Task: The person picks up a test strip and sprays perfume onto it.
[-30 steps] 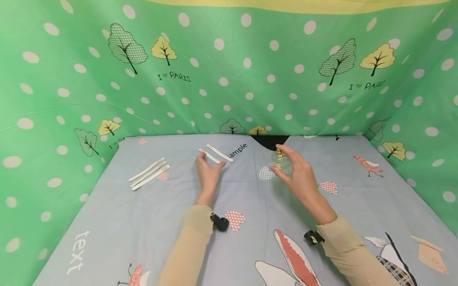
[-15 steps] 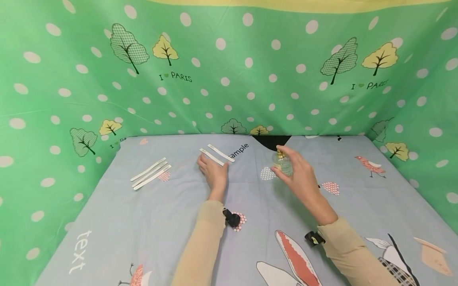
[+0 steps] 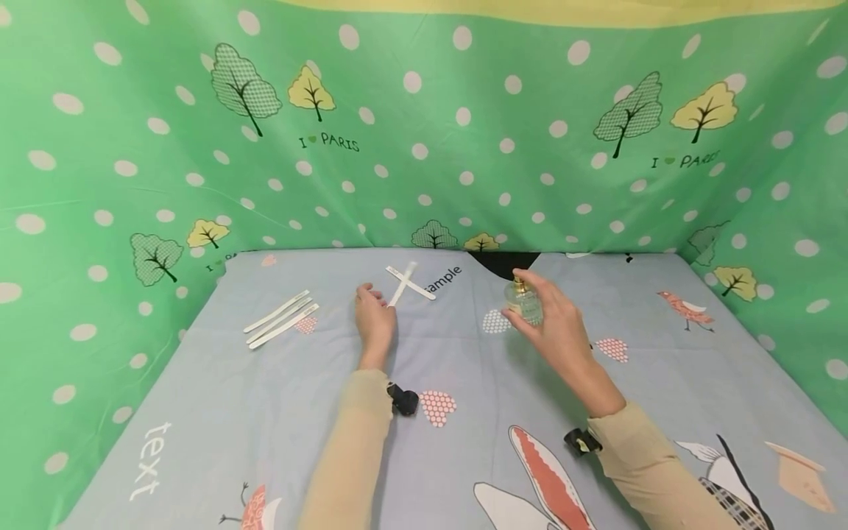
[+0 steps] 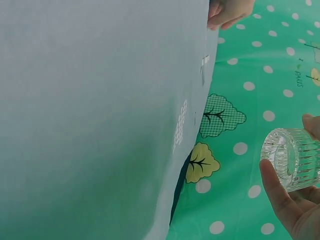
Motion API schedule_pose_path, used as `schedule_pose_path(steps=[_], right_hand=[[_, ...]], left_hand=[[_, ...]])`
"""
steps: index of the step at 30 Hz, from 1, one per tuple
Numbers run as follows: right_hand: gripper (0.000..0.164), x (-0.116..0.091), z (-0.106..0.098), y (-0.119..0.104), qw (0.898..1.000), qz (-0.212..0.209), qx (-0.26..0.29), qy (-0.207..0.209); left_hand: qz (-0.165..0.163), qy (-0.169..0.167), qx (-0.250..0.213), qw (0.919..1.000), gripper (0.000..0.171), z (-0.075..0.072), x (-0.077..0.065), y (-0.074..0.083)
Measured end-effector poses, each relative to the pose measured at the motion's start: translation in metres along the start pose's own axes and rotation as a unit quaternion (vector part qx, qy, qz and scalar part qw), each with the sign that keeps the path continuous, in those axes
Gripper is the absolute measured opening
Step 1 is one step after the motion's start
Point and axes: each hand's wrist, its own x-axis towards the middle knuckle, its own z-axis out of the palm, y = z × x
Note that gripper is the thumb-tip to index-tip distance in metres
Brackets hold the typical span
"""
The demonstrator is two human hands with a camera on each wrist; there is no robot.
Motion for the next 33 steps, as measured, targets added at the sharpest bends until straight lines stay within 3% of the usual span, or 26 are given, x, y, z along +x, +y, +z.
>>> schedule_pose_path(steps=[7,14,20,26,33], right_hand=[[0.069,-0.001,0.001,0.0,1.0,-0.002,0.002,0.001],[0.07,-0.001,-0.002,0.0,1.0,0.003,-0.009,0.001],[0.07,-0.003,-0.002,0.001,1.0,0.011,-0.007,-0.005],[0.07,-0.003,-0.002,0.001,1.0,0.016,-0.006,-0.005],[0.071,-0.002,-0.003,0.001,1.0,0.015,-0.008,-0.004]], left_hand=[[-0.01,-0.06,-0.006,0.9981,0.057,-0.014,0.008,-0.001],[-0.017,-0.091,0.022,0.9955,0.054,-0.019,0.016,-0.001],[-0.008,-0.104,0.027,0.9942,0.037,-0.021,0.018,-0.007],[0.0,-0.111,0.003,0.9938,0.028,-0.027,0.019,-0.01],[-0.001,-0.147,-0.029,0.9888,0.03,-0.037,0.018,-0.002]])
